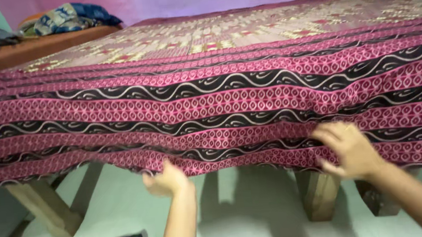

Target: The person smooths and tucks in a patterned bedspread around the edges of a mattress, then picks up a floral-patterned cloth from a pile and folds it on the floor.

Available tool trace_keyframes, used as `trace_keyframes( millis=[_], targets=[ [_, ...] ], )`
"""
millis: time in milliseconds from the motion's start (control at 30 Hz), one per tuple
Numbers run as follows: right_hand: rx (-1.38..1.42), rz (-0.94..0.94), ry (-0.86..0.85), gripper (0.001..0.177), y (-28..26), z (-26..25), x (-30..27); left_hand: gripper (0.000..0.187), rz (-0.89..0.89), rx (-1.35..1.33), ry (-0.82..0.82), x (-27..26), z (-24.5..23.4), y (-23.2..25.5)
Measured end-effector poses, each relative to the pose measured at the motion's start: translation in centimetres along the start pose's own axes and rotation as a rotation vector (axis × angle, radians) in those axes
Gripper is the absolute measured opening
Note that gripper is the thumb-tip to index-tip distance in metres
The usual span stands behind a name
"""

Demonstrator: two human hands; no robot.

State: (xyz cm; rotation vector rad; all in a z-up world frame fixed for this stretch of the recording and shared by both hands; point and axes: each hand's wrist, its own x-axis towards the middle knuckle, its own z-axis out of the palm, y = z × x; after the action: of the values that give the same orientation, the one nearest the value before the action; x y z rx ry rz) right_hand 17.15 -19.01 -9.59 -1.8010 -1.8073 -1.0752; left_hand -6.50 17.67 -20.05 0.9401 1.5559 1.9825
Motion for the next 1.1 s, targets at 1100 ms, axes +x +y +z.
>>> trace_keyframes(
  millis=[1100],
  targets=[
    [-0.317, 1.063, -0.153, 0.097, 31.6, -3.7, -35.5, 0.093, 1.667, 0.039, -1.027, -28.3, 3.8, 29.9]
  ],
)
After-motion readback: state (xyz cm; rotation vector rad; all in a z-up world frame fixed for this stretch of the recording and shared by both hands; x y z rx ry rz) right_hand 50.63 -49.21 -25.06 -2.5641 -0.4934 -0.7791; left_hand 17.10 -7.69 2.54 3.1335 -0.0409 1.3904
